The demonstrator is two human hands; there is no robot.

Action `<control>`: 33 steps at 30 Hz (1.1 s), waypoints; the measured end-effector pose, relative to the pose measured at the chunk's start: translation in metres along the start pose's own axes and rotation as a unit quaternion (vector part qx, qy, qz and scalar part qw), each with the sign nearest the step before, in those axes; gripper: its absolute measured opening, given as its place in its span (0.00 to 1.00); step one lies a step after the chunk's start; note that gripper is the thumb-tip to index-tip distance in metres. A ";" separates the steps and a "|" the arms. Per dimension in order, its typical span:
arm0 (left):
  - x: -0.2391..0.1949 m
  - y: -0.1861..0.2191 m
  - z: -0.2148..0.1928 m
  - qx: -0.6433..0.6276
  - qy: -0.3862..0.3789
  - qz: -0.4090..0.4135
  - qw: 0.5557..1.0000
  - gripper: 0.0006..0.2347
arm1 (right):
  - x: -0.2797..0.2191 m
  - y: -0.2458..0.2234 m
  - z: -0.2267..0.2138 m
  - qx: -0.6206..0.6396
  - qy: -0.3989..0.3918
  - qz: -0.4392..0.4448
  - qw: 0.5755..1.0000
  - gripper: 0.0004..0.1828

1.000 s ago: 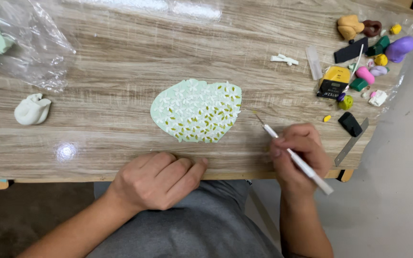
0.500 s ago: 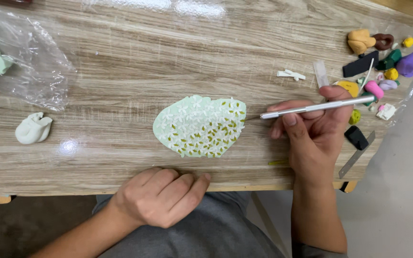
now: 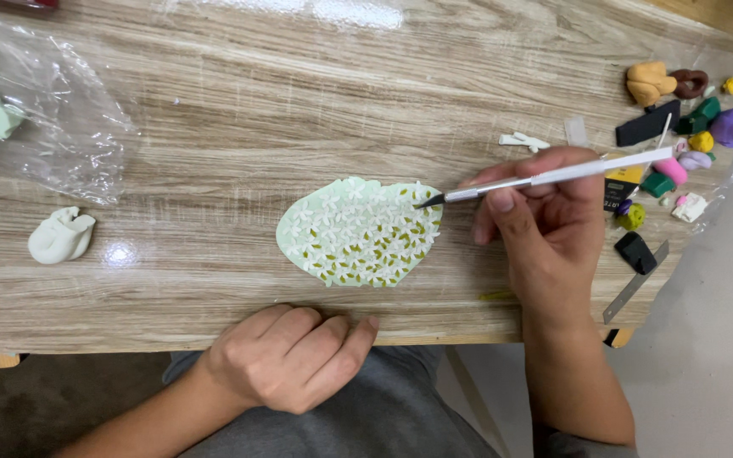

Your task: The person uses a craft knife to cut small pieces from a yellow clay strip and places them onto a light green clay base. The person repeats this process throughout the clip, gradually filling the base with the small yellow pieces.

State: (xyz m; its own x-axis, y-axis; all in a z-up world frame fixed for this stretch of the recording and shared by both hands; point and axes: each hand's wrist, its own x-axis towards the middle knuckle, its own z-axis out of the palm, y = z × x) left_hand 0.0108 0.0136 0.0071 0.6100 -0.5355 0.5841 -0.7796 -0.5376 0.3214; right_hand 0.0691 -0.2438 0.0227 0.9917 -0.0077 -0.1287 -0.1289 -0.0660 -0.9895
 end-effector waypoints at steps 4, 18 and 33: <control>0.001 -0.001 -0.001 0.010 0.006 0.000 1.000 0.05 | -0.012 0.000 -0.004 0.042 -0.013 -0.015 0.999 0.15; 0.000 -0.001 -0.001 -0.002 0.016 -0.010 1.000 0.04 | -0.044 0.021 -0.015 -0.180 0.025 -0.132 0.974 0.07; -0.001 -0.002 -0.002 0.000 0.008 -0.006 1.000 0.06 | -0.058 0.016 0.013 -0.369 -0.022 -0.307 0.877 0.14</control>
State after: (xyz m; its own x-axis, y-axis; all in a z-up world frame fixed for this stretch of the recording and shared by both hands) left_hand 0.0115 0.0170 0.0074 0.6165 -0.5185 0.5925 -0.7725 -0.5436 0.3281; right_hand 0.0092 -0.2316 0.0137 0.8708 0.2926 0.3952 0.4812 -0.6723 -0.5626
